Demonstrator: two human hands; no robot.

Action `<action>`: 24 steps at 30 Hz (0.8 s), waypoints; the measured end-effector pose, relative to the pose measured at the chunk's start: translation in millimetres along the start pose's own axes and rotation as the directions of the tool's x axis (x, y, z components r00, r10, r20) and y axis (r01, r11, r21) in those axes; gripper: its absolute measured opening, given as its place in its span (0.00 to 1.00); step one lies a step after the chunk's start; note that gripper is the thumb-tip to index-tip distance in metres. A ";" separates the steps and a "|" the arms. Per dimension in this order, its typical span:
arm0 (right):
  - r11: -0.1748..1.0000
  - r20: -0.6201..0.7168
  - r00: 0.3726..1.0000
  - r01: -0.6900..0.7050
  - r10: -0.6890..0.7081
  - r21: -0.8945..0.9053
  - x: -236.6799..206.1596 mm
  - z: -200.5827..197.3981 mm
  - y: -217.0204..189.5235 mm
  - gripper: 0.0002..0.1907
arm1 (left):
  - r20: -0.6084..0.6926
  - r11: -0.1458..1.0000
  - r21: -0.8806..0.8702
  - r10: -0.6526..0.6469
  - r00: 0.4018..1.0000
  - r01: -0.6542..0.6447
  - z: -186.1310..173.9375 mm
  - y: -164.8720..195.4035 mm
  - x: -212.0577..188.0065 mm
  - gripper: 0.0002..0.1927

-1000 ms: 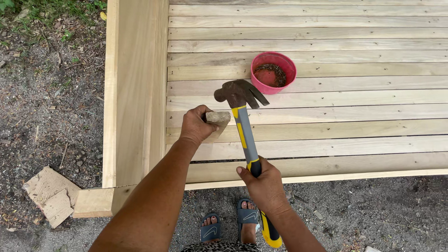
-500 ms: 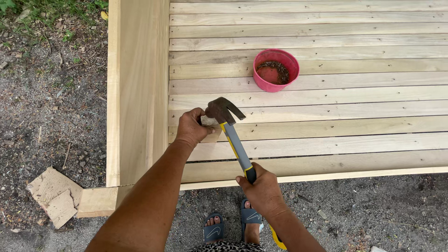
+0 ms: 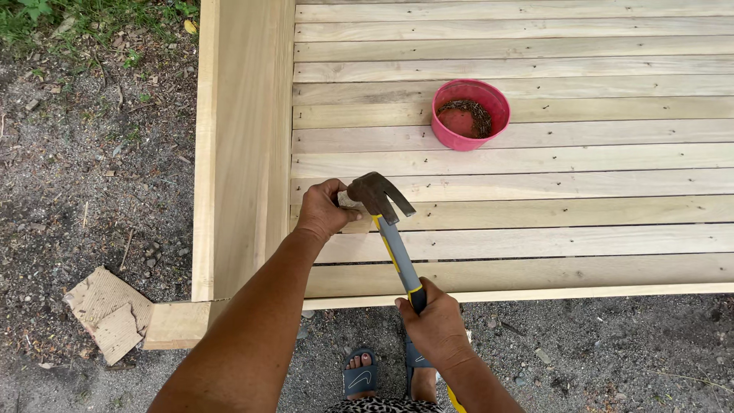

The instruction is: The person hammers nails into the slatted wooden panels of a large wooden structure outdoors, working along the slats and around the frame. They hold a small wood block in one hand while driving nails with a claw hammer, repositioning repeatedly along the boards and at the corner joints.

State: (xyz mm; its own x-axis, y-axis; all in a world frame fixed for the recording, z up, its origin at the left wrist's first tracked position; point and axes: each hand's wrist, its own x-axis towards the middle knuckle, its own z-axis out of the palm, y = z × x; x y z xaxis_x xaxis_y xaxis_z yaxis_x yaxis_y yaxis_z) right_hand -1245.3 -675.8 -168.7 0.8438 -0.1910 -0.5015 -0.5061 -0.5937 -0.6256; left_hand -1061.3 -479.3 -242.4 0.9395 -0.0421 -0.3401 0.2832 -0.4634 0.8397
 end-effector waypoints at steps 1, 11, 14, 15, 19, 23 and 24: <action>1.000 0.017 1.000 -0.008 0.008 -0.009 -1.2 0.3 -0.7 0.18 | 0.013 0.999 -0.047 0.006 1.000 -0.006 -0.1 -2.8 -0.6 0.20; 0.998 0.032 0.999 0.035 -0.036 0.056 1.6 4.5 -2.8 0.13 | 0.050 0.999 -0.011 -0.030 0.998 0.031 -7.9 -10.1 2.7 0.19; 0.995 0.072 0.997 0.044 -0.037 -0.092 10.1 7.9 4.7 0.12 | 0.046 0.999 0.026 -0.039 0.998 0.038 -11.6 -14.3 2.2 0.19; 0.990 0.071 0.995 0.074 -0.066 -0.121 13.1 11.0 6.9 0.12 | 0.042 0.999 0.015 -0.041 0.998 0.041 -12.7 -17.6 1.7 0.18; 0.996 0.046 0.998 0.056 -0.053 -0.066 19.5 24.5 16.6 0.12 | -0.035 0.995 -0.085 -0.047 0.998 0.044 -6.3 -35.2 -0.9 0.19; 0.995 0.043 0.997 0.060 -0.056 -0.083 18.3 27.7 14.8 0.13 | -0.096 0.966 -0.257 -0.022 0.995 -0.003 4.4 -45.8 -2.3 0.20; 0.992 0.027 0.996 0.088 -0.086 -0.095 17.8 24.8 10.8 0.14 | -0.100 0.970 -0.241 -0.025 0.995 0.000 4.8 -46.0 -2.8 0.21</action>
State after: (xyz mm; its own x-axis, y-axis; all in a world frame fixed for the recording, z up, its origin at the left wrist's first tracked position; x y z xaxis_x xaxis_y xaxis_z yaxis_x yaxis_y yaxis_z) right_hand -1240.2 -666.2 -199.2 0.8791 -0.1179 -0.4619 -0.4105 -0.6799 -0.6077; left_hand -1077.9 -462.1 -282.2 0.9466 0.0579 -0.3173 0.3218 -0.2363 0.9168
